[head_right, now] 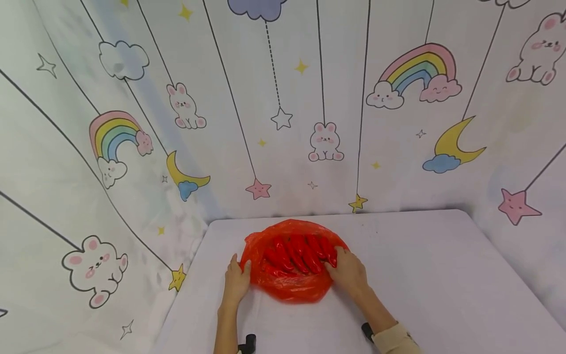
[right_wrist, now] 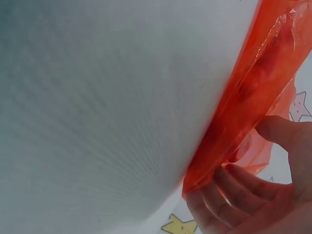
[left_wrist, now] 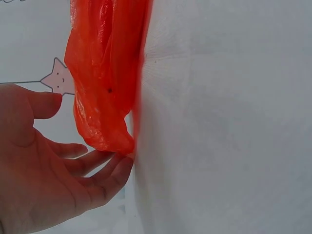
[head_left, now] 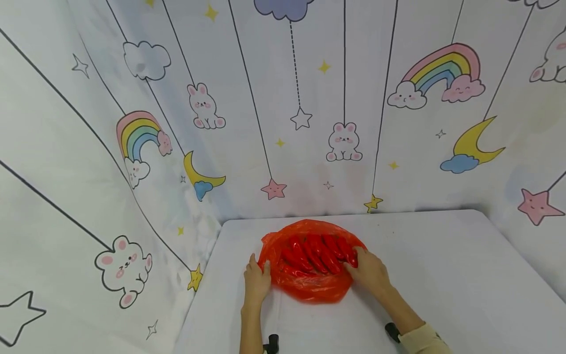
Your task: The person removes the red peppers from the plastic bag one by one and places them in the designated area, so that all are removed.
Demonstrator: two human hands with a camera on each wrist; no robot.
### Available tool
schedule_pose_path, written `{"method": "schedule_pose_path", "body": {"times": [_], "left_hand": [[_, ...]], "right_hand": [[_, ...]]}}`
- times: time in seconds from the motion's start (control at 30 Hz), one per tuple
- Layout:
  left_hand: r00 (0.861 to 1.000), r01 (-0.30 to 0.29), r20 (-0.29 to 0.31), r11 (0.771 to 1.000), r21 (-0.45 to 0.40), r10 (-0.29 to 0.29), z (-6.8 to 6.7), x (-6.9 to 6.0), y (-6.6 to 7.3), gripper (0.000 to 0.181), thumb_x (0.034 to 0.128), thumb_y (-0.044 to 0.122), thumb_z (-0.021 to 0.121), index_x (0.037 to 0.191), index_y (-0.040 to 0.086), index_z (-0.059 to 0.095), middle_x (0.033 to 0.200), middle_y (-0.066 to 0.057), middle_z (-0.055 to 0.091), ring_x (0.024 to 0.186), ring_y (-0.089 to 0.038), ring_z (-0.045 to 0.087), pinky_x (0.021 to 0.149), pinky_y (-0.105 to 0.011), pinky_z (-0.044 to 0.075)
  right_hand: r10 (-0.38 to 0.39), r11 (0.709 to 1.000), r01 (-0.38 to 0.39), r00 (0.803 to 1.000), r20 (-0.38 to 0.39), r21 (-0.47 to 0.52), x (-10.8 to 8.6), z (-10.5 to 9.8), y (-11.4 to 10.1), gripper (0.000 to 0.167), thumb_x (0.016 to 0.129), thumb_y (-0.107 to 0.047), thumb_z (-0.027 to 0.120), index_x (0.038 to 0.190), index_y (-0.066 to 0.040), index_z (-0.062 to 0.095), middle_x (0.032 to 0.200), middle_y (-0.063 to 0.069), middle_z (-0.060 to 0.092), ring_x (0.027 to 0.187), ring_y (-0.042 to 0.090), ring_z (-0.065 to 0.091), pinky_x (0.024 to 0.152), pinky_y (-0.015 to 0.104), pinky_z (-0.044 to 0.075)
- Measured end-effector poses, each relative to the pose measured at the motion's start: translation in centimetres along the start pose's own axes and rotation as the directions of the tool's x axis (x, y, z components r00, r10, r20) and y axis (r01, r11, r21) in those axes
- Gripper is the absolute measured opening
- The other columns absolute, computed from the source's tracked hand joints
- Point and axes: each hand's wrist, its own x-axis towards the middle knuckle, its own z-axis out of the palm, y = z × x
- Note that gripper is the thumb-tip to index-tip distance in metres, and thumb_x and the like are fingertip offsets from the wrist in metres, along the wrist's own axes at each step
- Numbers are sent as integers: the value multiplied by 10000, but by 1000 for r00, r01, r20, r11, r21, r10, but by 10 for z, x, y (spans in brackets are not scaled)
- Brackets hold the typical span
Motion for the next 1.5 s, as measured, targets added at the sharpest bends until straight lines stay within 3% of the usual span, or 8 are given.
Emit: {"method": "schedule_pose_path", "body": {"times": [0.13,0.23,0.5,0.93,1.17,1.4,1.5], "left_hand": [[1000,-8,-6,1000,26,8,2,0,-4,621,1048,206,583,1501,-147,345,1382,-405,470,1233,-596,459,1047,-692,384],[1000,-16,-4,999,35,16,3,1,-6,577,1043,196,583,1468,-147,396,1338,-392,496,1200,-577,471,1027,-680,396],[1000,-15,1,999,51,14,4,-2,-6,466,1015,149,604,1361,-148,505,1205,-360,480,1130,-514,429,958,-651,386],[1000,4,24,998,60,-6,2,-4,-8,436,1017,131,603,1357,-132,527,1191,-325,481,1129,-476,419,942,-625,396],[999,15,37,999,41,-16,-1,-4,-6,431,1020,120,606,1363,-129,522,1203,-317,481,1118,-463,422,932,-624,414],[1000,2,28,999,53,-3,1,-5,-8,425,989,89,640,1344,-122,545,1192,-316,491,1100,-459,436,933,-619,415],[1000,-7,21,998,56,5,1,-4,-9,413,984,85,641,1332,-119,554,1179,-315,497,1090,-463,441,929,-620,414]], "right_hand": [[23,1000,-23,999,24,9,3,1,1,446,881,-234,827,1184,36,640,887,78,681,773,225,633,645,393,573],[46,999,-47,998,43,19,5,1,3,373,877,-216,833,1111,19,663,815,35,647,717,186,588,609,337,539],[71,995,-75,996,54,64,7,-1,7,426,870,-181,837,1181,66,683,940,111,725,759,202,636,672,378,596],[83,981,-85,996,22,174,3,-5,9,371,907,-122,726,1200,98,670,873,119,719,625,164,602,574,308,549],[70,982,-62,997,-37,178,4,-6,12,378,883,-126,718,1204,71,679,957,147,748,675,179,639,603,341,568],[87,977,-82,996,-18,197,2,-8,14,371,899,-126,704,1219,58,671,861,93,705,532,144,544,497,295,473],[87,978,-81,996,-23,192,2,-9,13,376,887,-118,713,1214,62,672,903,116,726,565,144,565,510,290,488]]}}
